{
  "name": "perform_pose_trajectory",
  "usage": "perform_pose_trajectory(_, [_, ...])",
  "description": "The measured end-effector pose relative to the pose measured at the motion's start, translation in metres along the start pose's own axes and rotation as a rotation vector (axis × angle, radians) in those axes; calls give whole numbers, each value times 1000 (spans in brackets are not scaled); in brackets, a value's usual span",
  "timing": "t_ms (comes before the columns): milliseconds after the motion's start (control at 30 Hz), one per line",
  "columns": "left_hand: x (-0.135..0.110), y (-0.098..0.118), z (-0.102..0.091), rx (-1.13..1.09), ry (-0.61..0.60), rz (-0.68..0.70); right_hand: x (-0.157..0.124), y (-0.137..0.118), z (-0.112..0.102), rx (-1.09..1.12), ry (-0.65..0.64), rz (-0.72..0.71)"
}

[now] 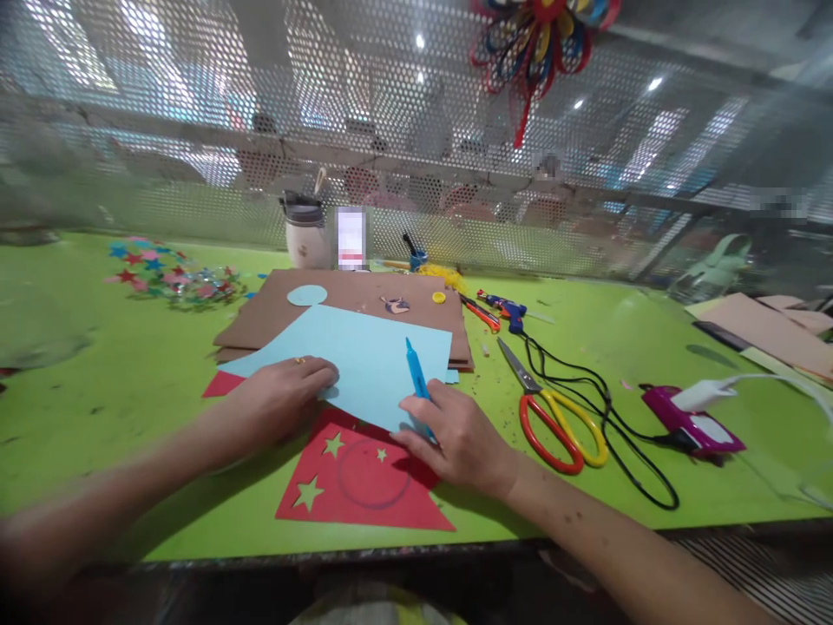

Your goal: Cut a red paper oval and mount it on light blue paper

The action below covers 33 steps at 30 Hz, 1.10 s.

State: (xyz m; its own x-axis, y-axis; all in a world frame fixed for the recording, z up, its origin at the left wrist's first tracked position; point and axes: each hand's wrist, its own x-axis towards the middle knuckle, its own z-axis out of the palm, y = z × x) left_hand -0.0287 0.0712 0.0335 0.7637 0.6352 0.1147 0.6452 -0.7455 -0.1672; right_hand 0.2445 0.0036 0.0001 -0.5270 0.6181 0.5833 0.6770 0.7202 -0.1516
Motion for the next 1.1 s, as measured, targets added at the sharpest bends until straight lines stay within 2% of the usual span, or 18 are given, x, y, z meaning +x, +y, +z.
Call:
perform_pose_trajectory(167, [-2,-1,4,21,26,-25,0,21,-9,44,98,160])
perform_pose_trajectory(300, [-2,0,8,55,46,-75,2,37,-17,75,120,250])
perform_pose_trajectory(433, [5,3,6,83,48,-119,-1,25,-26,117,153,256])
perform_pose_trajectory(600, [28,11,-1,74,16,-107,-5,-3,-30,163,247,114])
perform_pose_trajectory(767, [47,26,-1,54,-19,-117,-4,6,-29,191,450,241])
perform_pose_trajectory(867, [56,31,0,45,-23,-117,-1,17,-29,181,401,264])
perform_pose_trajectory(1000, [64,30,0,46,-39,-114,6,20,-28,154,236,181])
perform_pose_trajectory(1100, [64,26,2,63,-44,-122,13,19,-25,111,161,134])
